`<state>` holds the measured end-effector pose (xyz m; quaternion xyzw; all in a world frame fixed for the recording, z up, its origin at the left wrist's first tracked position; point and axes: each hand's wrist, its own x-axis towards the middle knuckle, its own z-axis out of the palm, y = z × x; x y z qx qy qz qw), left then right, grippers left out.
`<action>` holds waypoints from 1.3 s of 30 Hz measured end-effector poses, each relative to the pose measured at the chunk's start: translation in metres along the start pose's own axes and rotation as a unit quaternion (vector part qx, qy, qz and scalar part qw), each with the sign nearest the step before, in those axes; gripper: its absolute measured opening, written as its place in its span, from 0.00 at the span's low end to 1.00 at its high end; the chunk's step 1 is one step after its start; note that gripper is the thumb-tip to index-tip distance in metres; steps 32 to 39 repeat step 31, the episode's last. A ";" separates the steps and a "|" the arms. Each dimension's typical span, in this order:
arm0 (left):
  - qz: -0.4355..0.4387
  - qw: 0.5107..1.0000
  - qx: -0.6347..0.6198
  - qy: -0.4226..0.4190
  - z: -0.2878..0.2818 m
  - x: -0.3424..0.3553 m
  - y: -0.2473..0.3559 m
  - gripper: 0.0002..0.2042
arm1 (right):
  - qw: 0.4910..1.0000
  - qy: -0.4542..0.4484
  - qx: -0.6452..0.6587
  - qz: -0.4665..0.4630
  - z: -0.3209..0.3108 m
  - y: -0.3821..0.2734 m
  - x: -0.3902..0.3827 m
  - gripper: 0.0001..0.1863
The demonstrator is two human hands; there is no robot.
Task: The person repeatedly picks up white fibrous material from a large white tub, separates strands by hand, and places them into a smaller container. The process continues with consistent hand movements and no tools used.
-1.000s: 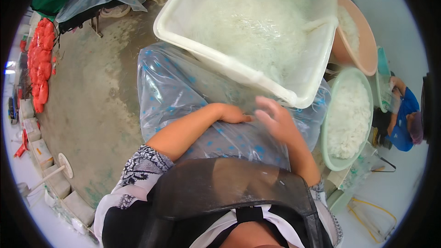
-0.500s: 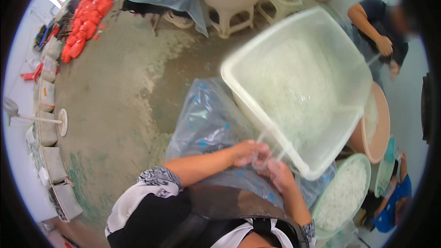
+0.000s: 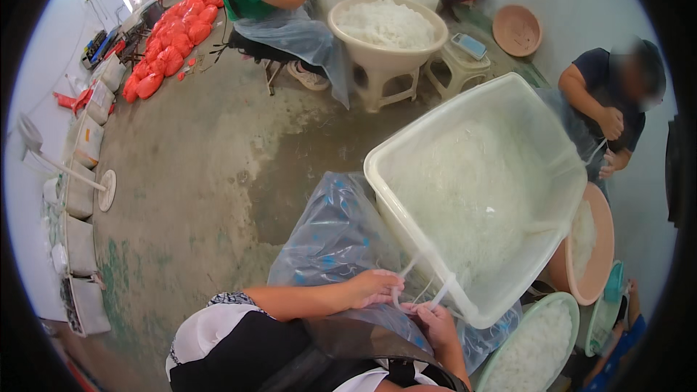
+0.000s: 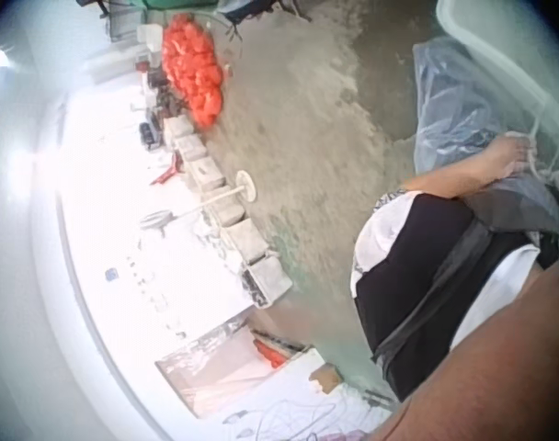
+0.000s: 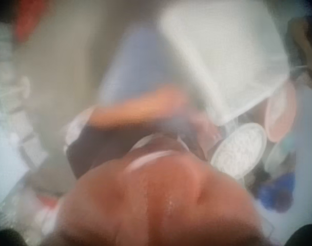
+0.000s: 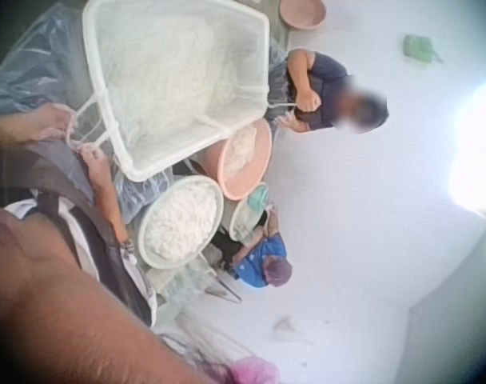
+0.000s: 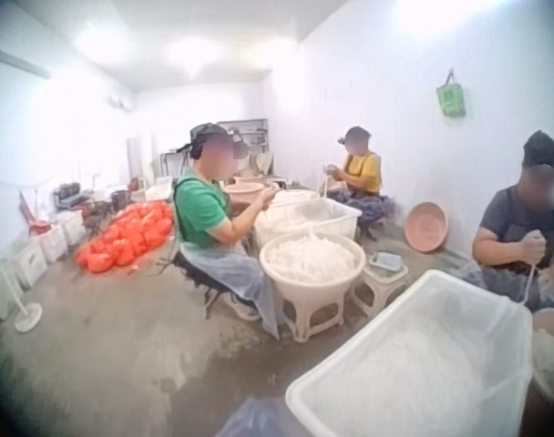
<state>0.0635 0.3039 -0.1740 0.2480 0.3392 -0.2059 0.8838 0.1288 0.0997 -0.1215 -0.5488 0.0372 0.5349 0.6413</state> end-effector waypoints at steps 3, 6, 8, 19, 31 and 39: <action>-0.012 0.994 -0.009 -0.112 0.000 0.020 -0.001 0.15 | 0.989 -0.004 -0.147 -0.032 0.000 0.000 0.000 0.12; -0.084 0.985 0.041 -0.147 0.011 0.033 -0.003 0.12 | 0.981 -0.029 -0.182 -0.062 0.001 -0.002 -0.003 0.12; -0.123 0.966 0.114 -0.198 0.020 0.029 0.005 0.11 | 0.982 -0.029 -0.180 -0.059 -0.009 0.009 -0.006 0.13; 0.271 0.940 -0.079 -0.189 0.046 -0.047 0.025 0.13 | 0.987 -0.004 0.147 -0.067 -0.008 0.009 -0.006 0.14; 0.223 0.937 0.007 -0.270 0.153 -0.108 0.125 0.23 | 0.768 0.178 -0.475 -0.392 0.022 -0.129 -0.051 0.23; 0.223 0.937 0.007 -0.270 0.153 -0.108 0.125 0.23 | 0.768 0.178 -0.475 -0.392 0.022 -0.129 -0.051 0.23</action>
